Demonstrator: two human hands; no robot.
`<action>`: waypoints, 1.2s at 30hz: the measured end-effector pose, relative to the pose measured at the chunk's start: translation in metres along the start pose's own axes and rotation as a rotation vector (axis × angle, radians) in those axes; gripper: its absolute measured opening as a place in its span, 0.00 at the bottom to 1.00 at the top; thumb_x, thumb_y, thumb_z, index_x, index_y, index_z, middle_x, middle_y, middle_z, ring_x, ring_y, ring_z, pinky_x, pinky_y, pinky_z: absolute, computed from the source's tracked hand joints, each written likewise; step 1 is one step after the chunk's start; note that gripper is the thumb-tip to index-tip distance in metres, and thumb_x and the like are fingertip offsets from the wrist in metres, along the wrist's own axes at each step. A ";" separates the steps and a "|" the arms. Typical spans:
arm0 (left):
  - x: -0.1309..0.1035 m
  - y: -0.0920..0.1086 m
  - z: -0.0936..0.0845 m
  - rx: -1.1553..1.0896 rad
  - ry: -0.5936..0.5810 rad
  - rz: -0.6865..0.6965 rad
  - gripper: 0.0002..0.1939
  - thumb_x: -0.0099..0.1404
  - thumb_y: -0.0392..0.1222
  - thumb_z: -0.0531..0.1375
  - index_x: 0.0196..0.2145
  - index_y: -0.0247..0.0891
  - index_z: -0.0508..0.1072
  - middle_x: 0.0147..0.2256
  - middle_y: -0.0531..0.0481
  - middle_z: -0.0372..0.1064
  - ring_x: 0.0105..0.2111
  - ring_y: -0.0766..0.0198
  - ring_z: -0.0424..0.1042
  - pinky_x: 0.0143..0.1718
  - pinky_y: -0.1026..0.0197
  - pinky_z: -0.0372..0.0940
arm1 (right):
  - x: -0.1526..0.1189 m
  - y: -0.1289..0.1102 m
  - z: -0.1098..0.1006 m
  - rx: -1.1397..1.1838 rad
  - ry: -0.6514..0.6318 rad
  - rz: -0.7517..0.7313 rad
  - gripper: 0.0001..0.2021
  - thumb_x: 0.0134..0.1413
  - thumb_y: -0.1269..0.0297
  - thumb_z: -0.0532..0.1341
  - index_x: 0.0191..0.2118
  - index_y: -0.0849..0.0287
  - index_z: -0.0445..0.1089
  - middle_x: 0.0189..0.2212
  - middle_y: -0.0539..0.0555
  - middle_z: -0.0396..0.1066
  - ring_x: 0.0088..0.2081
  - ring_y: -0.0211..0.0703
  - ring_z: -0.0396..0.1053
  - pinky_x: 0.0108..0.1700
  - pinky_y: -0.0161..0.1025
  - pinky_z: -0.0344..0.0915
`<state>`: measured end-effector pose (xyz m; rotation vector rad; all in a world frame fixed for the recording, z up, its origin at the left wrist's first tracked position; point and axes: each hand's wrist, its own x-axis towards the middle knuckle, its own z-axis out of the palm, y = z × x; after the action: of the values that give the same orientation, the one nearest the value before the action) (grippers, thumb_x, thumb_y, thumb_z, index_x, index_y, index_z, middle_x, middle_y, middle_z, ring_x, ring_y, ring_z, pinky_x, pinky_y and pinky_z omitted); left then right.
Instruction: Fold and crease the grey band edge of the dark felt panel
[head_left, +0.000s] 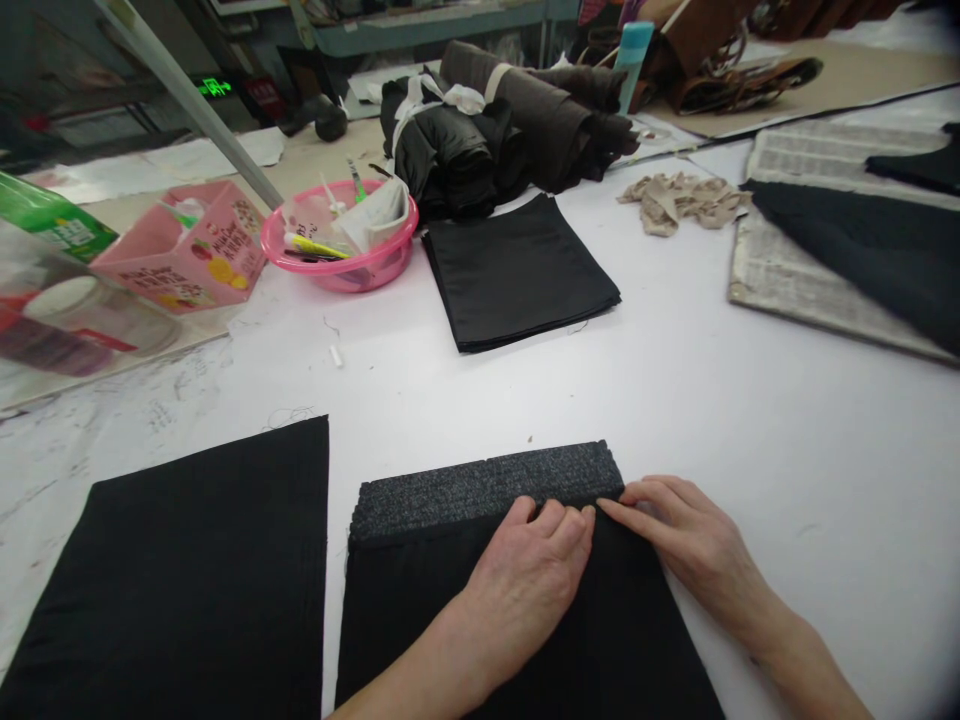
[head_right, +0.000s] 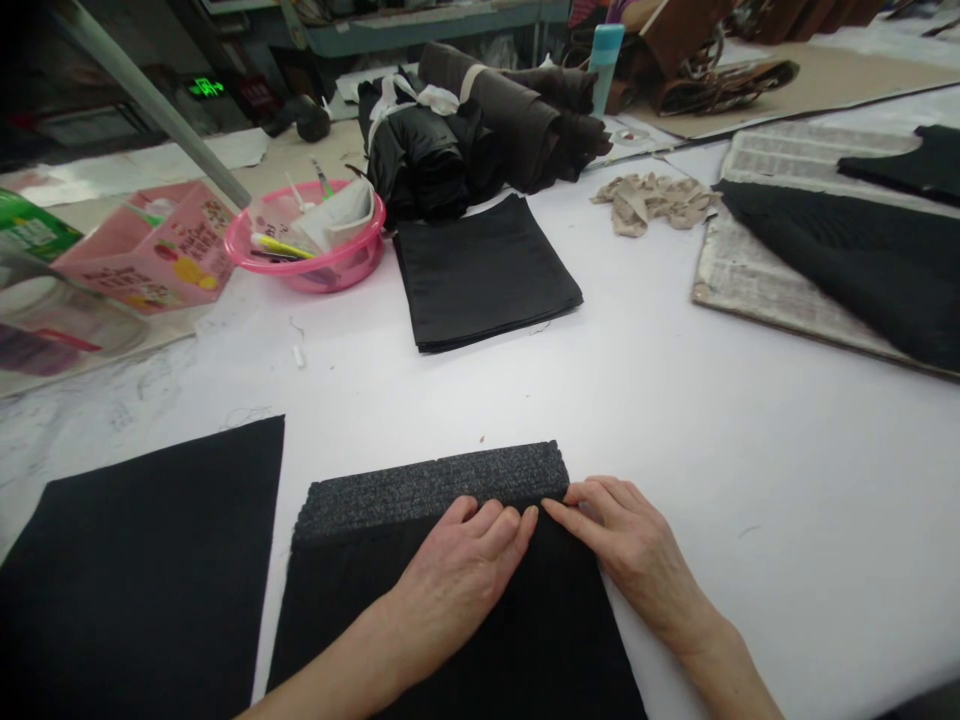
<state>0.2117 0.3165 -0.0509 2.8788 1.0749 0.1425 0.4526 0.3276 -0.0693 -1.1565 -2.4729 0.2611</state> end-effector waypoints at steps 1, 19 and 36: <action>0.001 0.000 0.000 -0.001 0.000 0.001 0.20 0.72 0.32 0.47 0.60 0.27 0.59 0.41 0.47 0.62 0.39 0.61 0.62 0.40 0.56 0.60 | 0.000 0.000 0.000 0.000 0.000 0.001 0.16 0.69 0.71 0.52 0.56 0.50 0.68 0.43 0.55 0.67 0.46 0.44 0.65 0.48 0.43 0.63; 0.008 0.008 -0.003 -0.036 0.031 -0.021 0.16 0.71 0.33 0.50 0.55 0.30 0.63 0.42 0.47 0.63 0.40 0.60 0.61 0.39 0.57 0.60 | -0.012 0.006 0.000 0.083 0.019 0.068 0.15 0.68 0.73 0.53 0.54 0.52 0.69 0.44 0.55 0.67 0.46 0.43 0.65 0.48 0.42 0.65; 0.011 0.010 0.005 -0.061 0.047 -0.014 0.20 0.73 0.33 0.47 0.61 0.29 0.57 0.42 0.46 0.64 0.41 0.60 0.63 0.40 0.56 0.60 | -0.017 0.004 -0.004 0.161 0.284 0.301 0.12 0.65 0.66 0.59 0.52 0.49 0.70 0.45 0.51 0.67 0.44 0.42 0.68 0.46 0.38 0.68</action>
<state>0.2266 0.3159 -0.0540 2.8265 1.0792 0.2385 0.4667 0.3169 -0.0716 -1.3879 -1.9937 0.3469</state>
